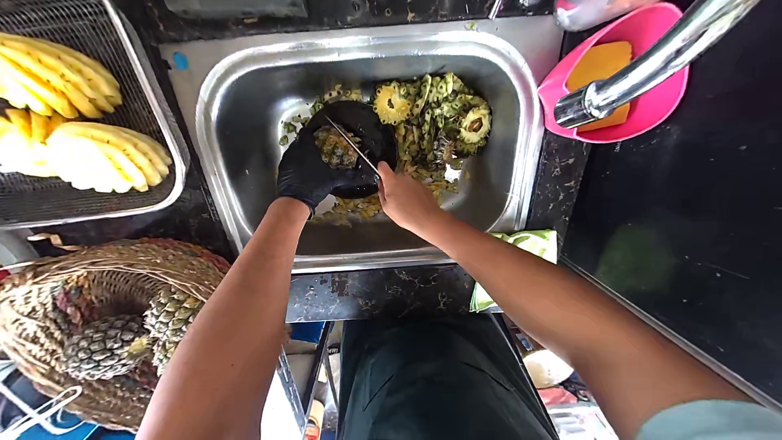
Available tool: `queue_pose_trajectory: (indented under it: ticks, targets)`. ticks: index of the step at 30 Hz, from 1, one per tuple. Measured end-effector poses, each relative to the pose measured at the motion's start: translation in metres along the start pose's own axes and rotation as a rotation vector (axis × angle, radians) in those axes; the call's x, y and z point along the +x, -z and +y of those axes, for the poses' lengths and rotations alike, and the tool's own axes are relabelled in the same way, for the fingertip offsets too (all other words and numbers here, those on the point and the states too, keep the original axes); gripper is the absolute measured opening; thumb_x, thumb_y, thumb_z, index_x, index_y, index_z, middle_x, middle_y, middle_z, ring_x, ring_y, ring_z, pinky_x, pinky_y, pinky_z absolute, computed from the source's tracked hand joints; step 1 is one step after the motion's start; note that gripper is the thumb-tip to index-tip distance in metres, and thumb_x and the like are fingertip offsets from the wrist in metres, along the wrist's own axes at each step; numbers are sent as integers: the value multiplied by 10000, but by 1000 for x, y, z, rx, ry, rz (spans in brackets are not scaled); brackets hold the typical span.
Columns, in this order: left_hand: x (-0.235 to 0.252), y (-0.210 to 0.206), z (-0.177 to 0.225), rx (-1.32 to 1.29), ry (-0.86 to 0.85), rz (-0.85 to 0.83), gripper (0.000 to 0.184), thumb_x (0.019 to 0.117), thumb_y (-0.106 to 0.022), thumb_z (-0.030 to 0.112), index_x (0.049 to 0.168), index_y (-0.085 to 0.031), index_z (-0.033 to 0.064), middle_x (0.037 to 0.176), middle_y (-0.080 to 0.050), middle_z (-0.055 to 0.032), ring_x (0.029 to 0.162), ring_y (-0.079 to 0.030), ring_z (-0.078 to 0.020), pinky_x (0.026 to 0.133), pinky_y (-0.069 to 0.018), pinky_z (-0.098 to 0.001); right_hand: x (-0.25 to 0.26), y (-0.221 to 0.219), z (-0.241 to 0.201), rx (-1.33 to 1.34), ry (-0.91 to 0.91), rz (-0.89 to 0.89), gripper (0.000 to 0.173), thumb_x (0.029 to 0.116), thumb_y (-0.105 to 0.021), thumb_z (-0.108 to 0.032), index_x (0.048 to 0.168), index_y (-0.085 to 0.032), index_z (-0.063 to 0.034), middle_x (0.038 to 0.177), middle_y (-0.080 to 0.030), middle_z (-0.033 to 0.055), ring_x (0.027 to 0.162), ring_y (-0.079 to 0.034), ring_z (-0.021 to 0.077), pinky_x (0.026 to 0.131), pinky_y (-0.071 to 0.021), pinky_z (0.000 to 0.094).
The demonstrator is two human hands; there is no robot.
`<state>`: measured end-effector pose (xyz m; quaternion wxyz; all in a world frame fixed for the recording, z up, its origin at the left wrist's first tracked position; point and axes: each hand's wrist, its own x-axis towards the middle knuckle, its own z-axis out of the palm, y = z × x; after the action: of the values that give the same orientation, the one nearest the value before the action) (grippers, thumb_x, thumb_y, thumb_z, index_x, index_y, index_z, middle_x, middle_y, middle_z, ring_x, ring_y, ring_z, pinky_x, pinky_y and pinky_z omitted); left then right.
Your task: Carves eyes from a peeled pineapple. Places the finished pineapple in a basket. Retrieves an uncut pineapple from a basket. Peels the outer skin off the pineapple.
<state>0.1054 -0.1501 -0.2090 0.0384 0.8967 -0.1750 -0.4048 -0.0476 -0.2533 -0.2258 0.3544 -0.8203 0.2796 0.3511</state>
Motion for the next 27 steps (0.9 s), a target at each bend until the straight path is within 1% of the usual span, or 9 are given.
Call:
queue_pose_trajectory:
  ticks: [4,9,11,13,16,18,22,25,27]
  targets:
    - [4,-2,-4,-10,-14,36,1168,505,-990,438,1479,-419,138,1309,-629,-184,1239,-602,-362,1031,-483,-605,36,7,-18,27,18,-2,352,1082,-441,-238,1431,-423,-196,986,-711,143,914,-728,379,698,-587,571]
    - [8,-7,-13,-67,-33,49,1126,511,-1002,398,1449,-436,133,1287,-637,-177,1224,-608,-354,1024,-491,-610,8,-5,33,-45,29,-3,313,1105,-391,-319,1379,-463,-186,917,-698,161,855,-718,412,661,-565,605]
    - [8,-7,-17,-113,-64,48,1130,517,-1005,389,1457,-438,120,1342,-607,-177,1265,-582,-337,1060,-478,-582,3,4,49,-32,2,0,308,1099,-399,-338,1351,-483,-181,936,-703,159,872,-716,409,682,-565,613]
    - [3,-5,-25,-187,-88,62,1101,549,-998,369,1460,-444,97,1421,-515,-182,1328,-509,-319,1114,-439,-528,0,14,50,89,-56,45,314,1102,-404,-339,1343,-479,-152,933,-699,160,867,-718,390,694,-571,597]
    - [-9,1,-31,-203,-73,133,1097,573,-995,346,1480,-430,98,1420,-529,-202,1316,-528,-344,1102,-446,-548,-10,20,45,167,-70,120,323,1109,-391,-379,1309,-465,-136,890,-680,145,836,-715,365,674,-569,564]
    - [-20,2,-29,-125,-49,161,1117,559,-994,335,1498,-416,154,1414,-542,-189,1300,-543,-364,1070,-468,-587,-19,15,45,182,-37,134,352,1108,-395,-413,1337,-446,-151,858,-672,130,800,-710,356,656,-567,554]
    - [-26,3,-6,305,-68,208,1073,576,-951,413,1520,-454,297,1450,-512,-202,1292,-500,-480,964,-476,-679,-25,7,45,251,46,182,404,1101,-426,-408,1444,-429,-195,843,-684,116,773,-706,342,667,-569,551]
    - [-23,-9,-1,401,-102,237,1127,600,-925,448,1573,-381,279,1487,-464,-244,1315,-448,-530,982,-428,-706,-30,5,44,287,85,211,431,1094,-456,-398,1493,-442,-237,911,-699,132,815,-701,351,697,-564,574]
    - [-25,-16,-4,348,-107,280,1208,586,-923,533,1600,-322,267,1524,-438,-209,1348,-434,-494,1005,-431,-673,-34,4,45,342,97,245,473,1083,-424,-499,1527,-456,-338,946,-722,109,820,-704,331,692,-556,590]
